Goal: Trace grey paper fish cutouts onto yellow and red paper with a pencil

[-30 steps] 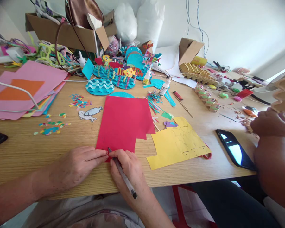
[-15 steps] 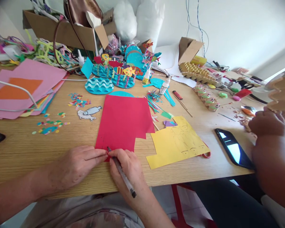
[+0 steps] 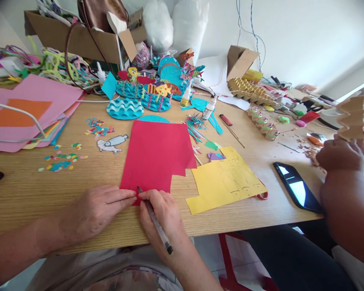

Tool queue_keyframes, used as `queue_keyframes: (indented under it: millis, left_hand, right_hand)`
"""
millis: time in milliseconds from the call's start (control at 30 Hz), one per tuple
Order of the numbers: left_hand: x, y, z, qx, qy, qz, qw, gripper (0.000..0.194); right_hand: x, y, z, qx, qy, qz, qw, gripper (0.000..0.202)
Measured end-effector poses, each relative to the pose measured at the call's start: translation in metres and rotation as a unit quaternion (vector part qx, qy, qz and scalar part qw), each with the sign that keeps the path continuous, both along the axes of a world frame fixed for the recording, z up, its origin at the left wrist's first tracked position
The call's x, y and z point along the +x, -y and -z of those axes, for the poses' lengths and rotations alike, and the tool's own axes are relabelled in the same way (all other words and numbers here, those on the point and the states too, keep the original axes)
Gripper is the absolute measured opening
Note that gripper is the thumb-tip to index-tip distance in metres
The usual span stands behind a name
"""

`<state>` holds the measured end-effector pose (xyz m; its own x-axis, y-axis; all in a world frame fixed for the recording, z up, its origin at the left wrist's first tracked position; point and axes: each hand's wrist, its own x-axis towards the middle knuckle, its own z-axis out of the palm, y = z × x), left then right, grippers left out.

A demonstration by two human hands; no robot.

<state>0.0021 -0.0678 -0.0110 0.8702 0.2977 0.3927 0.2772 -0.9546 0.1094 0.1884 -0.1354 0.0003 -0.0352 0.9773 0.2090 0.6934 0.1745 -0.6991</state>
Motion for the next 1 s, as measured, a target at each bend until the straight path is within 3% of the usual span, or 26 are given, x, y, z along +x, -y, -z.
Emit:
queue_keyframes:
  millis: [633,1000]
  left_hand:
    - [0.000,-0.001,-0.002,0.010,-0.007,0.004,1.000,0.038]
    - [-0.002,-0.002,-0.012,0.000,-0.009,0.005,1.000,0.035]
  right_hand:
    - [0.000,0.001,0.002,0.016,-0.010,0.011,1.000,0.014]
    - [0.008,0.008,0.008,-0.040,-0.201,0.044,0.978,0.011]
